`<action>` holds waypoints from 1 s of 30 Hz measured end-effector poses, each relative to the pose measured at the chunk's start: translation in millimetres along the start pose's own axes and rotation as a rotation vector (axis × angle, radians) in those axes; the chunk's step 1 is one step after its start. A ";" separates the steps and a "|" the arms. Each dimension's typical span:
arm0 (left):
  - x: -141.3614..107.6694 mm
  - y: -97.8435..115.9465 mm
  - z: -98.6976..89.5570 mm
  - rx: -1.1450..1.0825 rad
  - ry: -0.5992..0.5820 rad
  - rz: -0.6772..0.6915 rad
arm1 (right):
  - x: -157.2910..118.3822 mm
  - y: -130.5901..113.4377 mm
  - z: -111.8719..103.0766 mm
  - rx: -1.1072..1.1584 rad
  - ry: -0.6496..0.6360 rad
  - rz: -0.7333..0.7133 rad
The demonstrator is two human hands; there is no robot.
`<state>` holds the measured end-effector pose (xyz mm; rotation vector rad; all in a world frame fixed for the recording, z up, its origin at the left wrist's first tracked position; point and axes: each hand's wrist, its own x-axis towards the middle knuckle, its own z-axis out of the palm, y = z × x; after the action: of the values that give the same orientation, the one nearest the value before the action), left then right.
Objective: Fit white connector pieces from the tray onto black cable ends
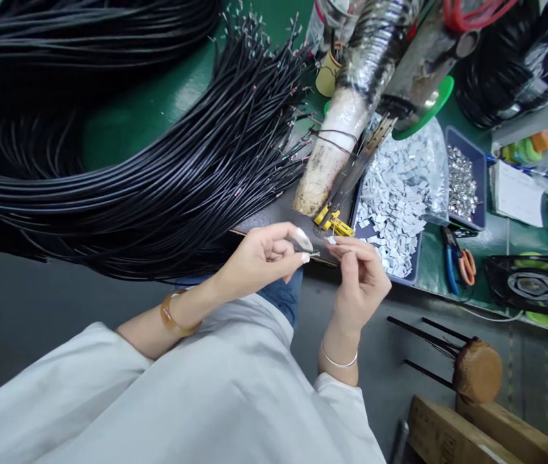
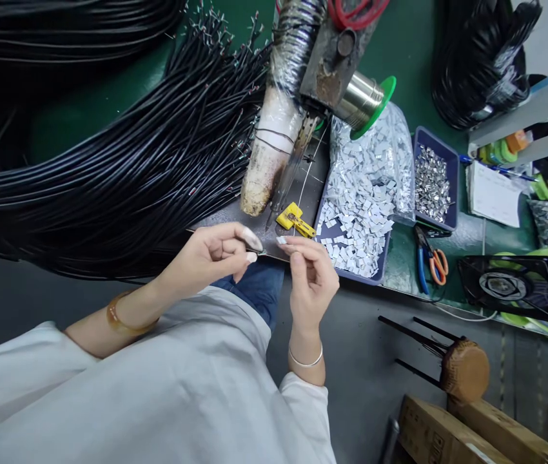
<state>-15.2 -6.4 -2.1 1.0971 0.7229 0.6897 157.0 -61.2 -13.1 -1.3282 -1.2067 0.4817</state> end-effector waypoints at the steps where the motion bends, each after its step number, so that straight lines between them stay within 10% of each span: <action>1: 0.3 0.0 0.7 -0.010 0.036 -0.003 | -0.6 -2.1 0.3 -0.048 0.043 -0.042; 10: 7.2 0.9 4.5 -0.020 0.110 0.033 | -9.1 -12.7 6.1 -0.392 0.006 -0.484; 30: 11.3 2.4 2.3 -0.051 -0.008 -0.038 | -2.7 -1.0 4.7 -0.304 -0.120 -0.233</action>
<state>-7.1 2.0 -1.1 1.0360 0.7143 0.6677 151.6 -61.5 -14.1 -1.4043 -1.5600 0.2180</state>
